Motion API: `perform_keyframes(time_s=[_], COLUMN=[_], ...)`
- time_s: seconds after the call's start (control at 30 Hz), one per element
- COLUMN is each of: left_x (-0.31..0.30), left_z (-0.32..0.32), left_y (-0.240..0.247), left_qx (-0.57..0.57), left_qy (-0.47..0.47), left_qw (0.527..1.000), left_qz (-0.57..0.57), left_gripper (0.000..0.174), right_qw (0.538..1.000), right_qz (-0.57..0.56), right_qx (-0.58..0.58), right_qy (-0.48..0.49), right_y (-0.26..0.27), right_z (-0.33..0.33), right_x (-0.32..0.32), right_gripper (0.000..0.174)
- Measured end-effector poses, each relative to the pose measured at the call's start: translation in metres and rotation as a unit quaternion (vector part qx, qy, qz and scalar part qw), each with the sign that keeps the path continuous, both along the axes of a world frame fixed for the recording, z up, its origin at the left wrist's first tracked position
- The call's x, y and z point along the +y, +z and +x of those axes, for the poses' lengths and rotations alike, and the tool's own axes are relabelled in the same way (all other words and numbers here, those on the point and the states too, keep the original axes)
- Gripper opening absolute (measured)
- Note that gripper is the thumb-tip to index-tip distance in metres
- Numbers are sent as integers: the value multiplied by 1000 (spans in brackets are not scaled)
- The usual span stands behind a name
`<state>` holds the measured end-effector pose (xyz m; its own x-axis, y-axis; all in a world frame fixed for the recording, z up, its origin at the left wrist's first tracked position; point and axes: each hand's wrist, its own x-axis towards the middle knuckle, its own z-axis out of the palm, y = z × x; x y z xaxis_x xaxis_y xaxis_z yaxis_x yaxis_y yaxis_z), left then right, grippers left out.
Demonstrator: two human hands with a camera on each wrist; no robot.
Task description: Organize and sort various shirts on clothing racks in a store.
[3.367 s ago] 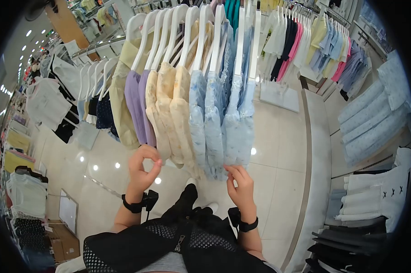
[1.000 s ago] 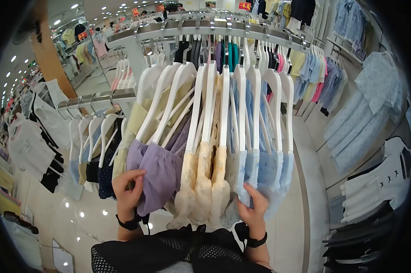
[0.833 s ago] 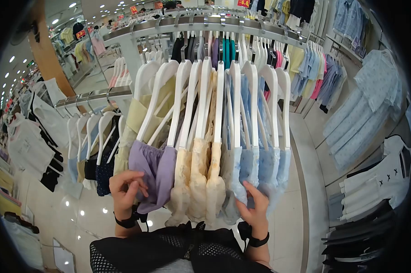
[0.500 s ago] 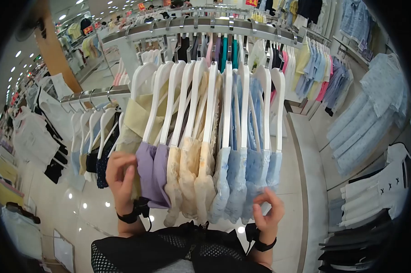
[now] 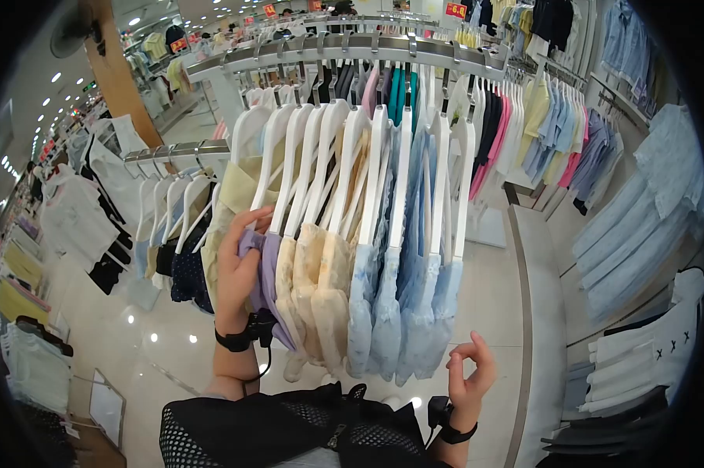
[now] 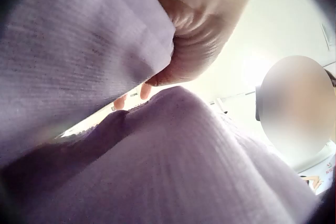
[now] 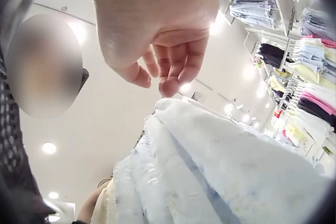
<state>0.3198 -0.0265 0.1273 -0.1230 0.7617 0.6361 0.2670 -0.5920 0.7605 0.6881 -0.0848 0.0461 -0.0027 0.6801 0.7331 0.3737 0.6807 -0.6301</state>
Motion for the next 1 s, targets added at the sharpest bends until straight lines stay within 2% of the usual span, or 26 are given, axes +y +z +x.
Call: perform_keyframes(time_s=[0.2, 0.43, 0.5, 0.57, 0.63, 0.7, 0.73, 0.8, 0.83, 0.9, 1.0], left_x=[-10, -15, -20, -28, -34, -34, -30, -21, -20, -14, -14], left_z=[4, 4, 2, -2, -9, -29, -36, -47, -41, -41, -42], left_y=[11, 9, 10, 13, 16, 17, 14, 6, 8, 0, 2], left_qx=[-72, -63, -12, 97, 22, 79, 80, 130, 101, 75, 81], left_qy=[7, 23, 98, 233, 237, 290, 292, 267, 253, 220, 238], left_qw=[997, 997, 995, 967, 967, 949, 949, 955, 962, 973, 968], left_qz=[-27, -28, -29, 39, 96, 92, 91, 1, -26, -8, -4], left_gripper=[70, 69, 62, 52, 43, 40, 40, 40, 40, 40, 43], right_qw=[1000, 999, 999, 999, 999, 999, 999, 999, 998, 998, 998], right_qz=[13, -19, -22, -18, -11, -9, -9, -8, -9, -6, -29], right_qx=[-12, 22, 19, 3, 1, -2, -4, -4, -3, -1, 17], right_qy=[0, 30, 36, 33, 38, 46, 46, 48, 54, 58, 48], right_y=[3, 4, 5, 4, 2, 1, 2, 3, 3, 3, 0], right_z=[6, 9, 10, 13, 14, 12, 10, 5, 2, -4, -10], right_x=[2, 7, 9, 13, 17, 18, 19, 19, 20, 22, 22], right_gripper=[45, 47, 47, 47, 45, 44, 44, 44, 43, 43, 43])
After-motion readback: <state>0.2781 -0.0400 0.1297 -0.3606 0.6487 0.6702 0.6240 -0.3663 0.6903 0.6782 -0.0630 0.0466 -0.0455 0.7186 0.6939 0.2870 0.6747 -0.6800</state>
